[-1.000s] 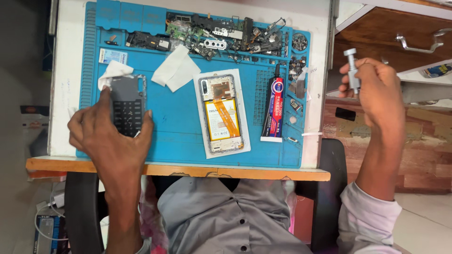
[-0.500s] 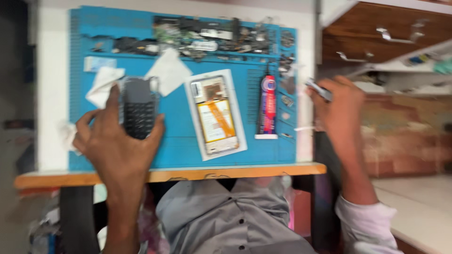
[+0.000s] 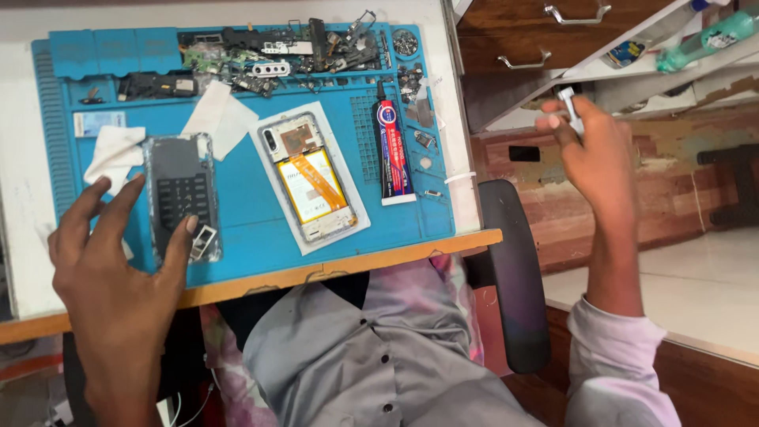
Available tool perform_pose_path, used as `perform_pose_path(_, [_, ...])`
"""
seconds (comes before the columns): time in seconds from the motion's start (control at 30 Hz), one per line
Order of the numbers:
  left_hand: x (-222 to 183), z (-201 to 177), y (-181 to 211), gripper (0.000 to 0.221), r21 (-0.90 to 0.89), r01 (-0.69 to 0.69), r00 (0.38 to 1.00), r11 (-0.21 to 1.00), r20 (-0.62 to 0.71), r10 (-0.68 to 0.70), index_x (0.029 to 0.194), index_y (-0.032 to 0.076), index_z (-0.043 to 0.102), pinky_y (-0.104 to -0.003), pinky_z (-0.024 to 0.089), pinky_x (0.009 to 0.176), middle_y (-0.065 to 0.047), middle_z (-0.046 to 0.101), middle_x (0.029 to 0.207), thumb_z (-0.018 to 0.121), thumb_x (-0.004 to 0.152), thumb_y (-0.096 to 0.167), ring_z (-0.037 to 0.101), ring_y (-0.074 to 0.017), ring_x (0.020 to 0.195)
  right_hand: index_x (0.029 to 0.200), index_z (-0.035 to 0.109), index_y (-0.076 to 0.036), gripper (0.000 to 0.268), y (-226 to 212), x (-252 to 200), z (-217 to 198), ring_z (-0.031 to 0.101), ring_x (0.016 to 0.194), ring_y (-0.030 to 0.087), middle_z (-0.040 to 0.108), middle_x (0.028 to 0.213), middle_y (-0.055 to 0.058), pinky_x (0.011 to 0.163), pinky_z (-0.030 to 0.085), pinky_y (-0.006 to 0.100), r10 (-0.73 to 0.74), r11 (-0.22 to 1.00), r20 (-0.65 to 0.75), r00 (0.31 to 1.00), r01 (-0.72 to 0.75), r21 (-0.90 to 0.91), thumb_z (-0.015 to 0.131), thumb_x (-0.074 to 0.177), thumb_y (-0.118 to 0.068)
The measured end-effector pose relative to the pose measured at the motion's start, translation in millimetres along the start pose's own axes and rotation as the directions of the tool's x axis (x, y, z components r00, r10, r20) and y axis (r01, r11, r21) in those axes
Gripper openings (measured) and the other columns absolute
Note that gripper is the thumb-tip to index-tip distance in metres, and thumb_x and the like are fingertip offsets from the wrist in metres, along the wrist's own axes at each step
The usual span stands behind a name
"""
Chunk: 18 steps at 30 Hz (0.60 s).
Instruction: The person uses a screwdriver to remove screws from a disassembled smartphone's back cover and internal frame. They then handle a new replacement screen assembly, peeling off protective film and inspecting its edges before placing it aside. The person continues to unscrew components from the phone's chassis on a blue work mat.
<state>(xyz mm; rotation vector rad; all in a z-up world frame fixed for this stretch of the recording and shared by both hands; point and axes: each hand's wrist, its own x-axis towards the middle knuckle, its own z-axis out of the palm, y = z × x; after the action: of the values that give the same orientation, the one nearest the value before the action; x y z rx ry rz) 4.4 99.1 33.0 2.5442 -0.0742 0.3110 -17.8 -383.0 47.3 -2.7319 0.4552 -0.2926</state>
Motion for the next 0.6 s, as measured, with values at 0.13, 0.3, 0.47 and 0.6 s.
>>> perform_pose_path(0.13, [8.6, -3.6, -4.9, 0.046, -0.092, -0.153, 0.987, 0.984, -0.063, 0.148, 0.131, 0.004, 0.071, -0.048, 0.054, 0.097, -0.022, 0.060, 0.141, 0.084, 0.089, 0.014, 0.060, -0.0385, 0.127, 0.110, 0.061, 0.001, 0.018, 34.1, -11.3, -5.1, 0.075, 0.077, 0.032, 0.074, 0.092, 0.021, 0.066, 0.064, 0.043, -0.017, 0.715, 0.633, 0.774, -0.433, 0.549, 0.050, 0.102, -0.011])
perform_pose_path(0.3, [11.5, 1.0, -25.1, 0.030, -0.291, -0.212, 0.976, 0.933, -0.105, 0.189, 0.124, 0.007, 0.073, -0.038, 0.059, 0.088, -0.018, 0.062, 0.140, 0.080, 0.096, 0.015, 0.066, -0.0317, 0.124, 0.106, 0.061, 0.001, 0.026, 50.6, -31.4, 23.3, 0.078, 0.074, 0.033, 0.076, 0.093, 0.019, 0.065, 0.067, 0.043, 0.025, 0.635, 0.810, 0.586, -0.635, 0.440, 0.047, 0.100, -0.020])
perform_pose_path(0.47, [19.5, 5.1, -43.3, 0.025, -0.332, -0.269, 0.963, 0.904, -0.121, 0.242, 0.128, 0.009, 0.075, -0.037, 0.062, 0.092, -0.017, 0.062, 0.143, 0.078, 0.106, 0.018, 0.067, -0.0281, 0.127, 0.116, 0.064, -0.004, 0.015, 33.5, -21.0, 42.5, 0.061, 0.090, 0.017, 0.068, 0.107, 0.008, 0.073, 0.054, 0.029, 0.052, 0.517, -0.042, 0.998, 0.009, 0.856, 0.063, 0.113, -0.019])
perform_pose_path(0.6, [25.4, 18.1, -49.1, 0.020, -0.483, -0.271, 0.959, 0.833, -0.212, 0.189, 0.125, 0.007, 0.074, -0.035, 0.064, 0.094, -0.015, 0.063, 0.138, 0.074, 0.109, 0.018, 0.069, -0.0236, 0.123, 0.113, 0.080, -0.005, 0.025, 2.7, -39.9, 25.2, 0.059, 0.077, 0.026, 0.068, 0.092, 0.013, 0.063, 0.043, 0.037, -0.323, 0.915, -0.111, 0.940, 0.340, 0.219, 0.085, 0.094, -0.021])
